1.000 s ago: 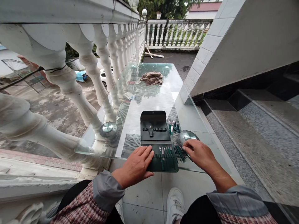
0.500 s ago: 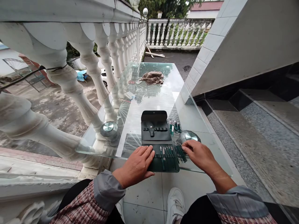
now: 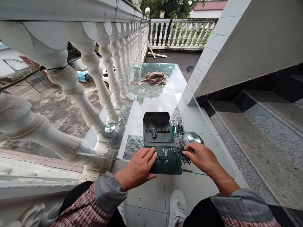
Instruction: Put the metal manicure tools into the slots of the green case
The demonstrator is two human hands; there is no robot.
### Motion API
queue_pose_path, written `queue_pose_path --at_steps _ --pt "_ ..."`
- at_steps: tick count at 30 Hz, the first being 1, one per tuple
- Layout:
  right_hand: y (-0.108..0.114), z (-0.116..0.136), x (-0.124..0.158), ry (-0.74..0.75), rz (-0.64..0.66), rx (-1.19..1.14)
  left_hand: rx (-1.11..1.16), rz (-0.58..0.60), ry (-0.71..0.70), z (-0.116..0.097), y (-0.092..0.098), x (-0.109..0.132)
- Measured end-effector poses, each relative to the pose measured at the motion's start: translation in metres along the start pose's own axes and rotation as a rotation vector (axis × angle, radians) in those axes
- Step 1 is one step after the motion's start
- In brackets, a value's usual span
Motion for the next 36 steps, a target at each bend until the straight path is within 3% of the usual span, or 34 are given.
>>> queue_pose_path --at_steps 9,23,32,36 --pt "0.001 0.009 0.003 0.035 -0.024 0.091 -0.008 0.0 -0.003 -0.001 0.002 -0.001" --pt "-0.002 0.022 0.004 -0.011 0.07 0.32 -0.051 0.005 -0.008 -0.001 0.0 0.0" --pt "-0.001 0.02 0.004 -0.042 0.079 0.243 -0.044 -0.008 -0.013 -0.001 0.0 0.0" --pt "0.002 0.007 0.001 -0.099 0.02 0.029 -0.031 -0.006 -0.01 0.0 -0.001 0.0"
Point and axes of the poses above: each hand's wrist, its own x-axis away from the middle knuckle, its own y-axis out of the back of the hand, z = x × y, the point moved 7 cm from there along -x, towards the middle knuckle, and after that the axes turned 4 degrees about z, right-handed, at the moved point
